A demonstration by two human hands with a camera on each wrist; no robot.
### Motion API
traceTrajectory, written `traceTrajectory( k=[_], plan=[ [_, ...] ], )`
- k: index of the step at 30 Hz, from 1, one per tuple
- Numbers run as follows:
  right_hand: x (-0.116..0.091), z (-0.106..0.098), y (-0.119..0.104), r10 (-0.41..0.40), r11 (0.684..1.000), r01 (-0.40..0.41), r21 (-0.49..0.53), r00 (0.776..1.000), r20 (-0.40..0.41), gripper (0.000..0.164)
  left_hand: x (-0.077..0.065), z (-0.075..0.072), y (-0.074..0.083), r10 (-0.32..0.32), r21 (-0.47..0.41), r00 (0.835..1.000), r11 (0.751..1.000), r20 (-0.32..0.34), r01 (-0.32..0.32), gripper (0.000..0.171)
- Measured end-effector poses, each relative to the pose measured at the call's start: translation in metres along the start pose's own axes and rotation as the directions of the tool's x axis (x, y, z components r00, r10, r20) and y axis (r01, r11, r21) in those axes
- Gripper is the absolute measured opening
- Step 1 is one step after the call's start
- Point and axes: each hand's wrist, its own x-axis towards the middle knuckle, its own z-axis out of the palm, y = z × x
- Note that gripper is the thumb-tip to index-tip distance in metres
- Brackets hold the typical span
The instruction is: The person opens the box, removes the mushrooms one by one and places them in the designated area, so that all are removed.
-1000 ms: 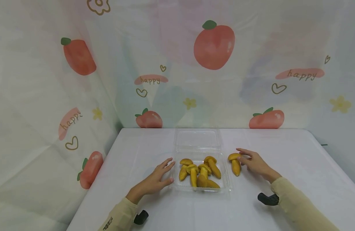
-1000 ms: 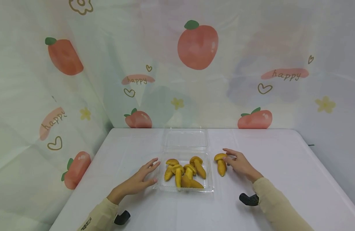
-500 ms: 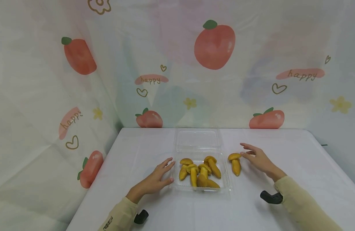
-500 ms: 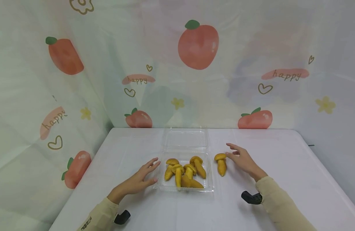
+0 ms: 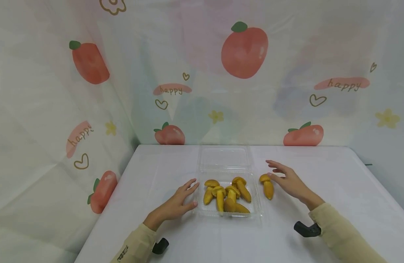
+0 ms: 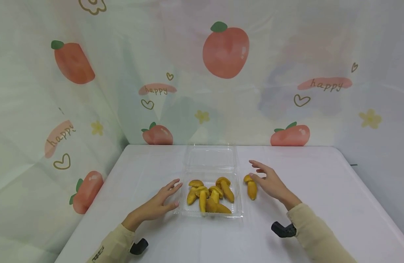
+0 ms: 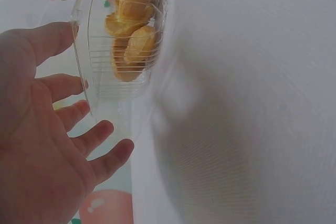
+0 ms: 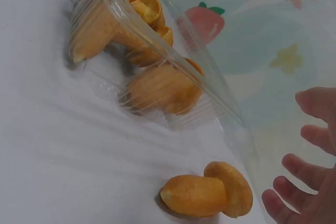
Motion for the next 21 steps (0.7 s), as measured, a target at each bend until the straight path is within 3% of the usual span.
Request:
traceTrajectory(
  k=[21],
  plan=[
    [-0.018, 0.030, -0.043, -0.168, 0.986, 0.168, 0.004, 0.984, 0.059, 0.051, 0.000, 0.001, -0.002, -0.005, 0.002, 1.000, 1.000, -0.002, 0.005, 0.067]
  ],
)
